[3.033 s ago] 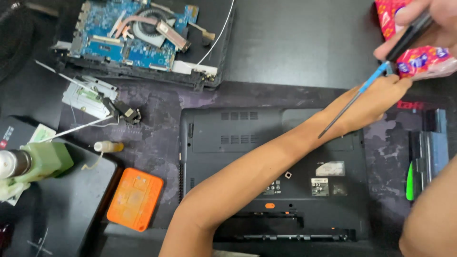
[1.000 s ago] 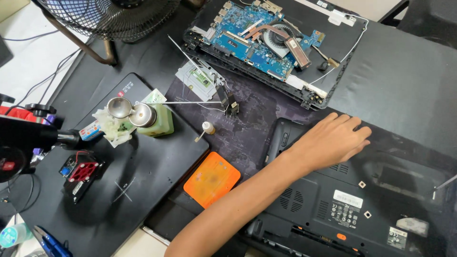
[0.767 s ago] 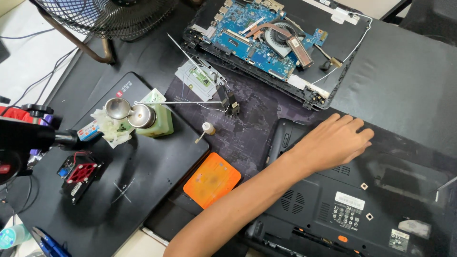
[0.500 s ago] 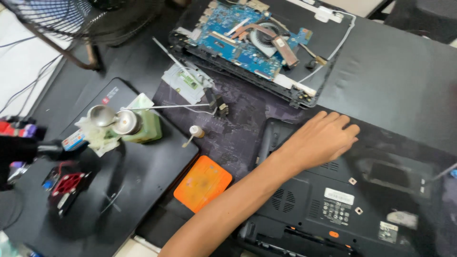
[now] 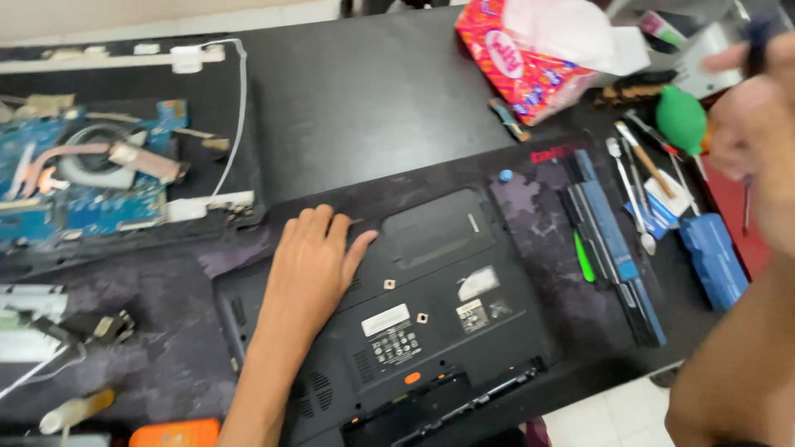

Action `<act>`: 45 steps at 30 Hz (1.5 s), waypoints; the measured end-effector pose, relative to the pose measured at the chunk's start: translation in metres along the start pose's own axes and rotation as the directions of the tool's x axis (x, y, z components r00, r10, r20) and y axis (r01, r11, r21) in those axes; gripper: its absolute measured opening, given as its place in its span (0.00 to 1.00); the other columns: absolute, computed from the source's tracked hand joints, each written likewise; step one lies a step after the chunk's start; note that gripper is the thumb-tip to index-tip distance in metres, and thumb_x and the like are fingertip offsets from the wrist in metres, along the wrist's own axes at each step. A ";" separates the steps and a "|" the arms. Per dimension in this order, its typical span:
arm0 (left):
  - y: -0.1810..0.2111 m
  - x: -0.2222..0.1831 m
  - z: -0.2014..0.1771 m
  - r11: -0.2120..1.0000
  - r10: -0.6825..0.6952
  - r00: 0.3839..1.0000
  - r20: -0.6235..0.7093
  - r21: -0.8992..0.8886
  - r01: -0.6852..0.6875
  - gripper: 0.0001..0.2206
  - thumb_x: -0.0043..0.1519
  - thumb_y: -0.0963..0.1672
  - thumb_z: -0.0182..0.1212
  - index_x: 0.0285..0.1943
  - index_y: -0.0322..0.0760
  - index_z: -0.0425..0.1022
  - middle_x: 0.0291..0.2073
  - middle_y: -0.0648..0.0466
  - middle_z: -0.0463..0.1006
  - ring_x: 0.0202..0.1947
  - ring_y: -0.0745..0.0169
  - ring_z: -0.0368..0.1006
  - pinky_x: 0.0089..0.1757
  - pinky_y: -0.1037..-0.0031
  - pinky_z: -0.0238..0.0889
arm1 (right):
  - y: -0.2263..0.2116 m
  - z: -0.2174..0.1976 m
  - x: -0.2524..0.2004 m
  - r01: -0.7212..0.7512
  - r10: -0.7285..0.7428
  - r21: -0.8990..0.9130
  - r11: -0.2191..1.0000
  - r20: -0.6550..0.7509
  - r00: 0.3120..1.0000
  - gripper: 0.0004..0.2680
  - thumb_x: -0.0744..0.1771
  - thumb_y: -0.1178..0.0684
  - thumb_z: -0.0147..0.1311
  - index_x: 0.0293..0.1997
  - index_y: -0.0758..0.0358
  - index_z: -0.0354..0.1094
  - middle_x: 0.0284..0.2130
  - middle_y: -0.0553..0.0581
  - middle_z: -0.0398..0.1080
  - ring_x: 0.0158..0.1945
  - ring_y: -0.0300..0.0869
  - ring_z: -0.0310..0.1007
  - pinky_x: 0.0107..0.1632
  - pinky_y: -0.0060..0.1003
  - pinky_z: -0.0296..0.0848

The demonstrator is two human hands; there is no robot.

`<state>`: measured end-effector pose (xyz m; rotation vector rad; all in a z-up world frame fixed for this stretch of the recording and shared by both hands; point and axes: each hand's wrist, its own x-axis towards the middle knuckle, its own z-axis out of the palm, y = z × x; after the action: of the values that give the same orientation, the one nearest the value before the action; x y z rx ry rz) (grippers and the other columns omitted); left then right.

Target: The person repairs a laptop at a workbench, using a screwdriver to remove screws from the bottom cover and lifting the cover off. They handle the exposed motherboard and cooling fan, use tweezers on internal components, and reposition the laptop base while working on the battery and internal parts.

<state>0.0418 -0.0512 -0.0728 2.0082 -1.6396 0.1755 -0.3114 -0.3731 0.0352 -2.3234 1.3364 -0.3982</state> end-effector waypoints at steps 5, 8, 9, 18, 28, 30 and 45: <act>0.017 0.004 -0.003 0.997 -0.015 0.998 0.059 0.075 0.011 0.16 0.62 0.49 0.65 0.38 0.28 0.76 0.33 0.45 0.72 0.37 0.46 0.69 0.40 0.61 0.62 | -0.061 0.051 -0.064 -0.095 0.094 -0.020 0.995 -0.076 0.993 0.15 0.69 0.46 0.60 0.54 0.69 0.74 0.31 0.67 0.75 0.31 0.50 0.69 0.36 0.45 0.66; 0.031 0.005 -0.001 0.996 -0.041 0.995 0.091 0.085 0.033 0.16 0.61 0.49 0.65 0.38 0.28 0.76 0.33 0.45 0.72 0.36 0.46 0.68 0.39 0.62 0.62 | -0.036 0.074 -0.082 -0.073 0.060 -0.219 0.973 -0.063 0.996 0.23 0.62 0.39 0.67 0.55 0.69 0.73 0.44 0.67 0.74 0.34 0.53 0.76 0.38 0.45 0.73; 0.036 0.005 0.000 0.996 -0.050 0.995 0.090 0.085 0.042 0.16 0.61 0.49 0.66 0.39 0.28 0.76 0.33 0.45 0.72 0.36 0.46 0.69 0.39 0.62 0.62 | -0.029 0.081 -0.086 -0.050 0.038 -0.222 0.974 -0.058 0.998 0.24 0.61 0.38 0.67 0.53 0.69 0.73 0.43 0.67 0.74 0.37 0.55 0.76 0.40 0.46 0.73; 0.056 0.007 0.001 0.991 -0.075 0.992 0.106 0.116 0.062 0.13 0.61 0.47 0.66 0.41 0.29 0.77 0.34 0.46 0.72 0.38 0.47 0.68 0.41 0.62 0.62 | 0.074 0.091 -0.083 -0.171 0.174 0.185 0.968 0.001 0.985 0.19 0.62 0.43 0.67 0.46 0.72 0.74 0.34 0.59 0.74 0.36 0.45 0.72 0.40 0.38 0.71; 0.068 -0.001 0.014 0.979 -0.069 0.995 0.071 0.196 0.054 0.14 0.62 0.48 0.63 0.35 0.31 0.73 0.31 0.46 0.69 0.36 0.46 0.68 0.39 0.61 0.61 | 0.075 0.071 -0.090 -0.189 0.225 0.445 0.876 -0.029 0.974 0.15 0.66 0.48 0.64 0.53 0.69 0.75 0.34 0.53 0.71 0.34 0.35 0.64 0.36 0.31 0.62; 0.067 -0.005 0.015 0.979 -0.076 0.996 0.048 0.193 0.065 0.14 0.63 0.48 0.63 0.34 0.32 0.72 0.31 0.46 0.69 0.35 0.46 0.67 0.39 0.61 0.61 | 0.053 0.083 -0.090 -0.081 0.109 0.315 0.946 -0.071 0.992 0.16 0.66 0.47 0.65 0.51 0.70 0.74 0.35 0.55 0.73 0.36 0.38 0.68 0.39 0.33 0.66; 0.049 -0.037 0.012 0.993 -0.015 0.999 -0.044 0.117 0.020 0.12 0.66 0.48 0.58 0.42 0.32 0.73 0.37 0.46 0.71 0.41 0.49 0.68 0.45 0.61 0.61 | 0.166 0.177 -0.041 0.291 -0.300 -0.079 0.954 -0.157 0.941 0.20 0.70 0.43 0.67 0.53 0.76 0.70 0.39 0.64 0.74 0.39 0.46 0.75 0.50 0.37 0.74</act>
<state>-0.0168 -0.0303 -0.0832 2.0902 -1.6177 0.3135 -0.3766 -0.3720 -0.2024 -2.5940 1.0798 -0.6710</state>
